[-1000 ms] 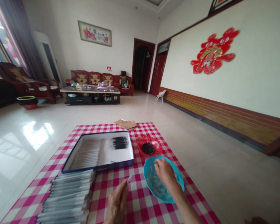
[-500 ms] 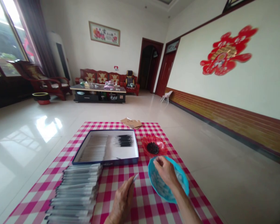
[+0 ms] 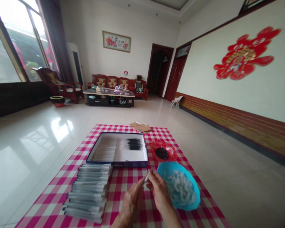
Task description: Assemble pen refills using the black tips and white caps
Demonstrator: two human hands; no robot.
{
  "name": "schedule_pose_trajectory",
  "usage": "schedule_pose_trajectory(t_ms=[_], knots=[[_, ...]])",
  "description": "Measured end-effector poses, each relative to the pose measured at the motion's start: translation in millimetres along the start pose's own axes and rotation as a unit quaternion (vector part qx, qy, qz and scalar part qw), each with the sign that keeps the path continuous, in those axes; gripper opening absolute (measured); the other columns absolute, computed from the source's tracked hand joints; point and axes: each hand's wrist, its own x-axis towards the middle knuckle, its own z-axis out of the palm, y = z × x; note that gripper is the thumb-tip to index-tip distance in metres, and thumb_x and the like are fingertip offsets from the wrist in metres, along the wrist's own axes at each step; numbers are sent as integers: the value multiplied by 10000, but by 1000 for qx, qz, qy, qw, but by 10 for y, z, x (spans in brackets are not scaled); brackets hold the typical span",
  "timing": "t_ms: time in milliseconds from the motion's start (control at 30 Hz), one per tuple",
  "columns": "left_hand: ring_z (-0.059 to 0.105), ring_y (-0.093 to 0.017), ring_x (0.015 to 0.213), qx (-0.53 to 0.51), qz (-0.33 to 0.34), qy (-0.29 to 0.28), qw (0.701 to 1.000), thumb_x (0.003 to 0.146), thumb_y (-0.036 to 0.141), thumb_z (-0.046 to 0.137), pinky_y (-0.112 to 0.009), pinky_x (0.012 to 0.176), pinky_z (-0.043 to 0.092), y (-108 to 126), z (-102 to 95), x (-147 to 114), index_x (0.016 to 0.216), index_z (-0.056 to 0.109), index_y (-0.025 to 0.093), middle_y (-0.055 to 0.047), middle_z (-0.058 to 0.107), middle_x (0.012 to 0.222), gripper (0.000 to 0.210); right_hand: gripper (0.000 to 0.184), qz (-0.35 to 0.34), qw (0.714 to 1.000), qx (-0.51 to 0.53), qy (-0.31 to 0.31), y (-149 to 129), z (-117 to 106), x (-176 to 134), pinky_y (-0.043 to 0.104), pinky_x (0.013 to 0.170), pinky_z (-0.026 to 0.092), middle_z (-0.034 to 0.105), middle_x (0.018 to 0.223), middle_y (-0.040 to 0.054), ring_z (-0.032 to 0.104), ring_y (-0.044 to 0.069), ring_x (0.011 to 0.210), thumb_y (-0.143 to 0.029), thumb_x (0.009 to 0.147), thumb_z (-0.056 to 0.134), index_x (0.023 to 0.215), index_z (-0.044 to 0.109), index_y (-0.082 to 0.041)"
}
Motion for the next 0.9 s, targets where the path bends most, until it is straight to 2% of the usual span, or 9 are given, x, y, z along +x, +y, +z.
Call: schedule_pose_trajectory(t_ms=[133, 233, 333, 433, 500, 567, 667, 767, 900], knots=[[650, -160, 1020, -20, -17, -27, 999, 958, 149, 354, -277, 863, 543, 7, 2, -6, 1346, 444, 223, -99, 653, 1188, 405, 377, -29, 998, -49, -14, -13, -9, -48, 235, 623, 468, 676, 776, 17, 602, 150, 708, -475, 657, 761, 883, 673, -186], [654, -170, 997, -31, -35, -29, 998, 964, 191, 351, -292, 859, 536, 40, -19, 20, 1310, 485, 214, -101, 675, 1131, 371, 388, -48, 995, -80, -19, -48, -19, -75, 257, 653, 479, 685, 791, 30, 614, 172, 744, -488, 662, 751, 884, 680, -178], [682, -166, 784, -37, -69, -33, 996, 960, 263, 381, -252, 720, 550, 122, -70, 93, 1186, 588, 187, -69, 721, 870, 315, 360, -56, 995, -81, -35, -47, -44, -95, 278, 711, 490, 698, 824, 39, 622, 182, 775, -482, 675, 744, 860, 684, -179], [589, -117, 507, -29, -127, -90, 987, 954, 300, 402, -177, 496, 451, 245, -138, 185, 965, 672, 165, 1, 640, 585, 302, 339, -56, 996, -54, -44, 4, -66, -130, 298, 776, 493, 708, 858, 41, 628, 186, 811, -469, 707, 728, 890, 675, -189], [543, -99, 458, -2, -146, -113, 983, 957, 309, 401, -166, 457, 383, 327, -182, 226, 841, 673, 161, 12, 602, 538, 330, 326, -53, 997, -35, -33, 47, -59, -163, 290, 775, 497, 708, 857, 32, 631, 179, 811, -465, 724, 717, 899, 666, -195], [567, -107, 485, 42, -147, -114, 982, 961, 301, 386, -171, 476, 372, 391, -221, 238, 802, 656, 174, 0, 620, 577, 338, 306, -49, 998, -21, -21, 83, -34, -199, 262, 734, 500, 703, 837, 20, 631, 163, 781, -461, 728, 716, 869, 660, -195], [638, -137, 576, 123, -132, -130, 975, 962, 243, 356, -181, 510, 389, 442, -274, 213, 878, 642, 206, -25, 663, 690, 300, 300, -33, 999, 7, -5, 123, 14, -237, 231, 685, 501, 701, 818, 7, 636, 148, 758, -453, 708, 738, 842, 655, -197], [669, -155, 625, 199, -111, -166, 959, 948, 192, 361, -184, 497, 396, 447, -318, 176, 1054, 613, 229, -36, 677, 760, 277, 329, 1, 999, 39, 7, 168, 37, -250, 241, 679, 516, 712, 843, 10, 658, 165, 788, -450, 674, 766, 861, 654, -203], [687, -172, 702, 261, -87, -203, 940, 929, 141, 387, -198, 500, 422, 444, -345, 153, 1324, 452, 238, -53, 693, 891, 412, 354, 21, 998, 64, 11, 261, 21, -237, 272, 700, 534, 728, 877, 20, 678, 199, 842, -446, 645, 786, 876, 664, -206]])
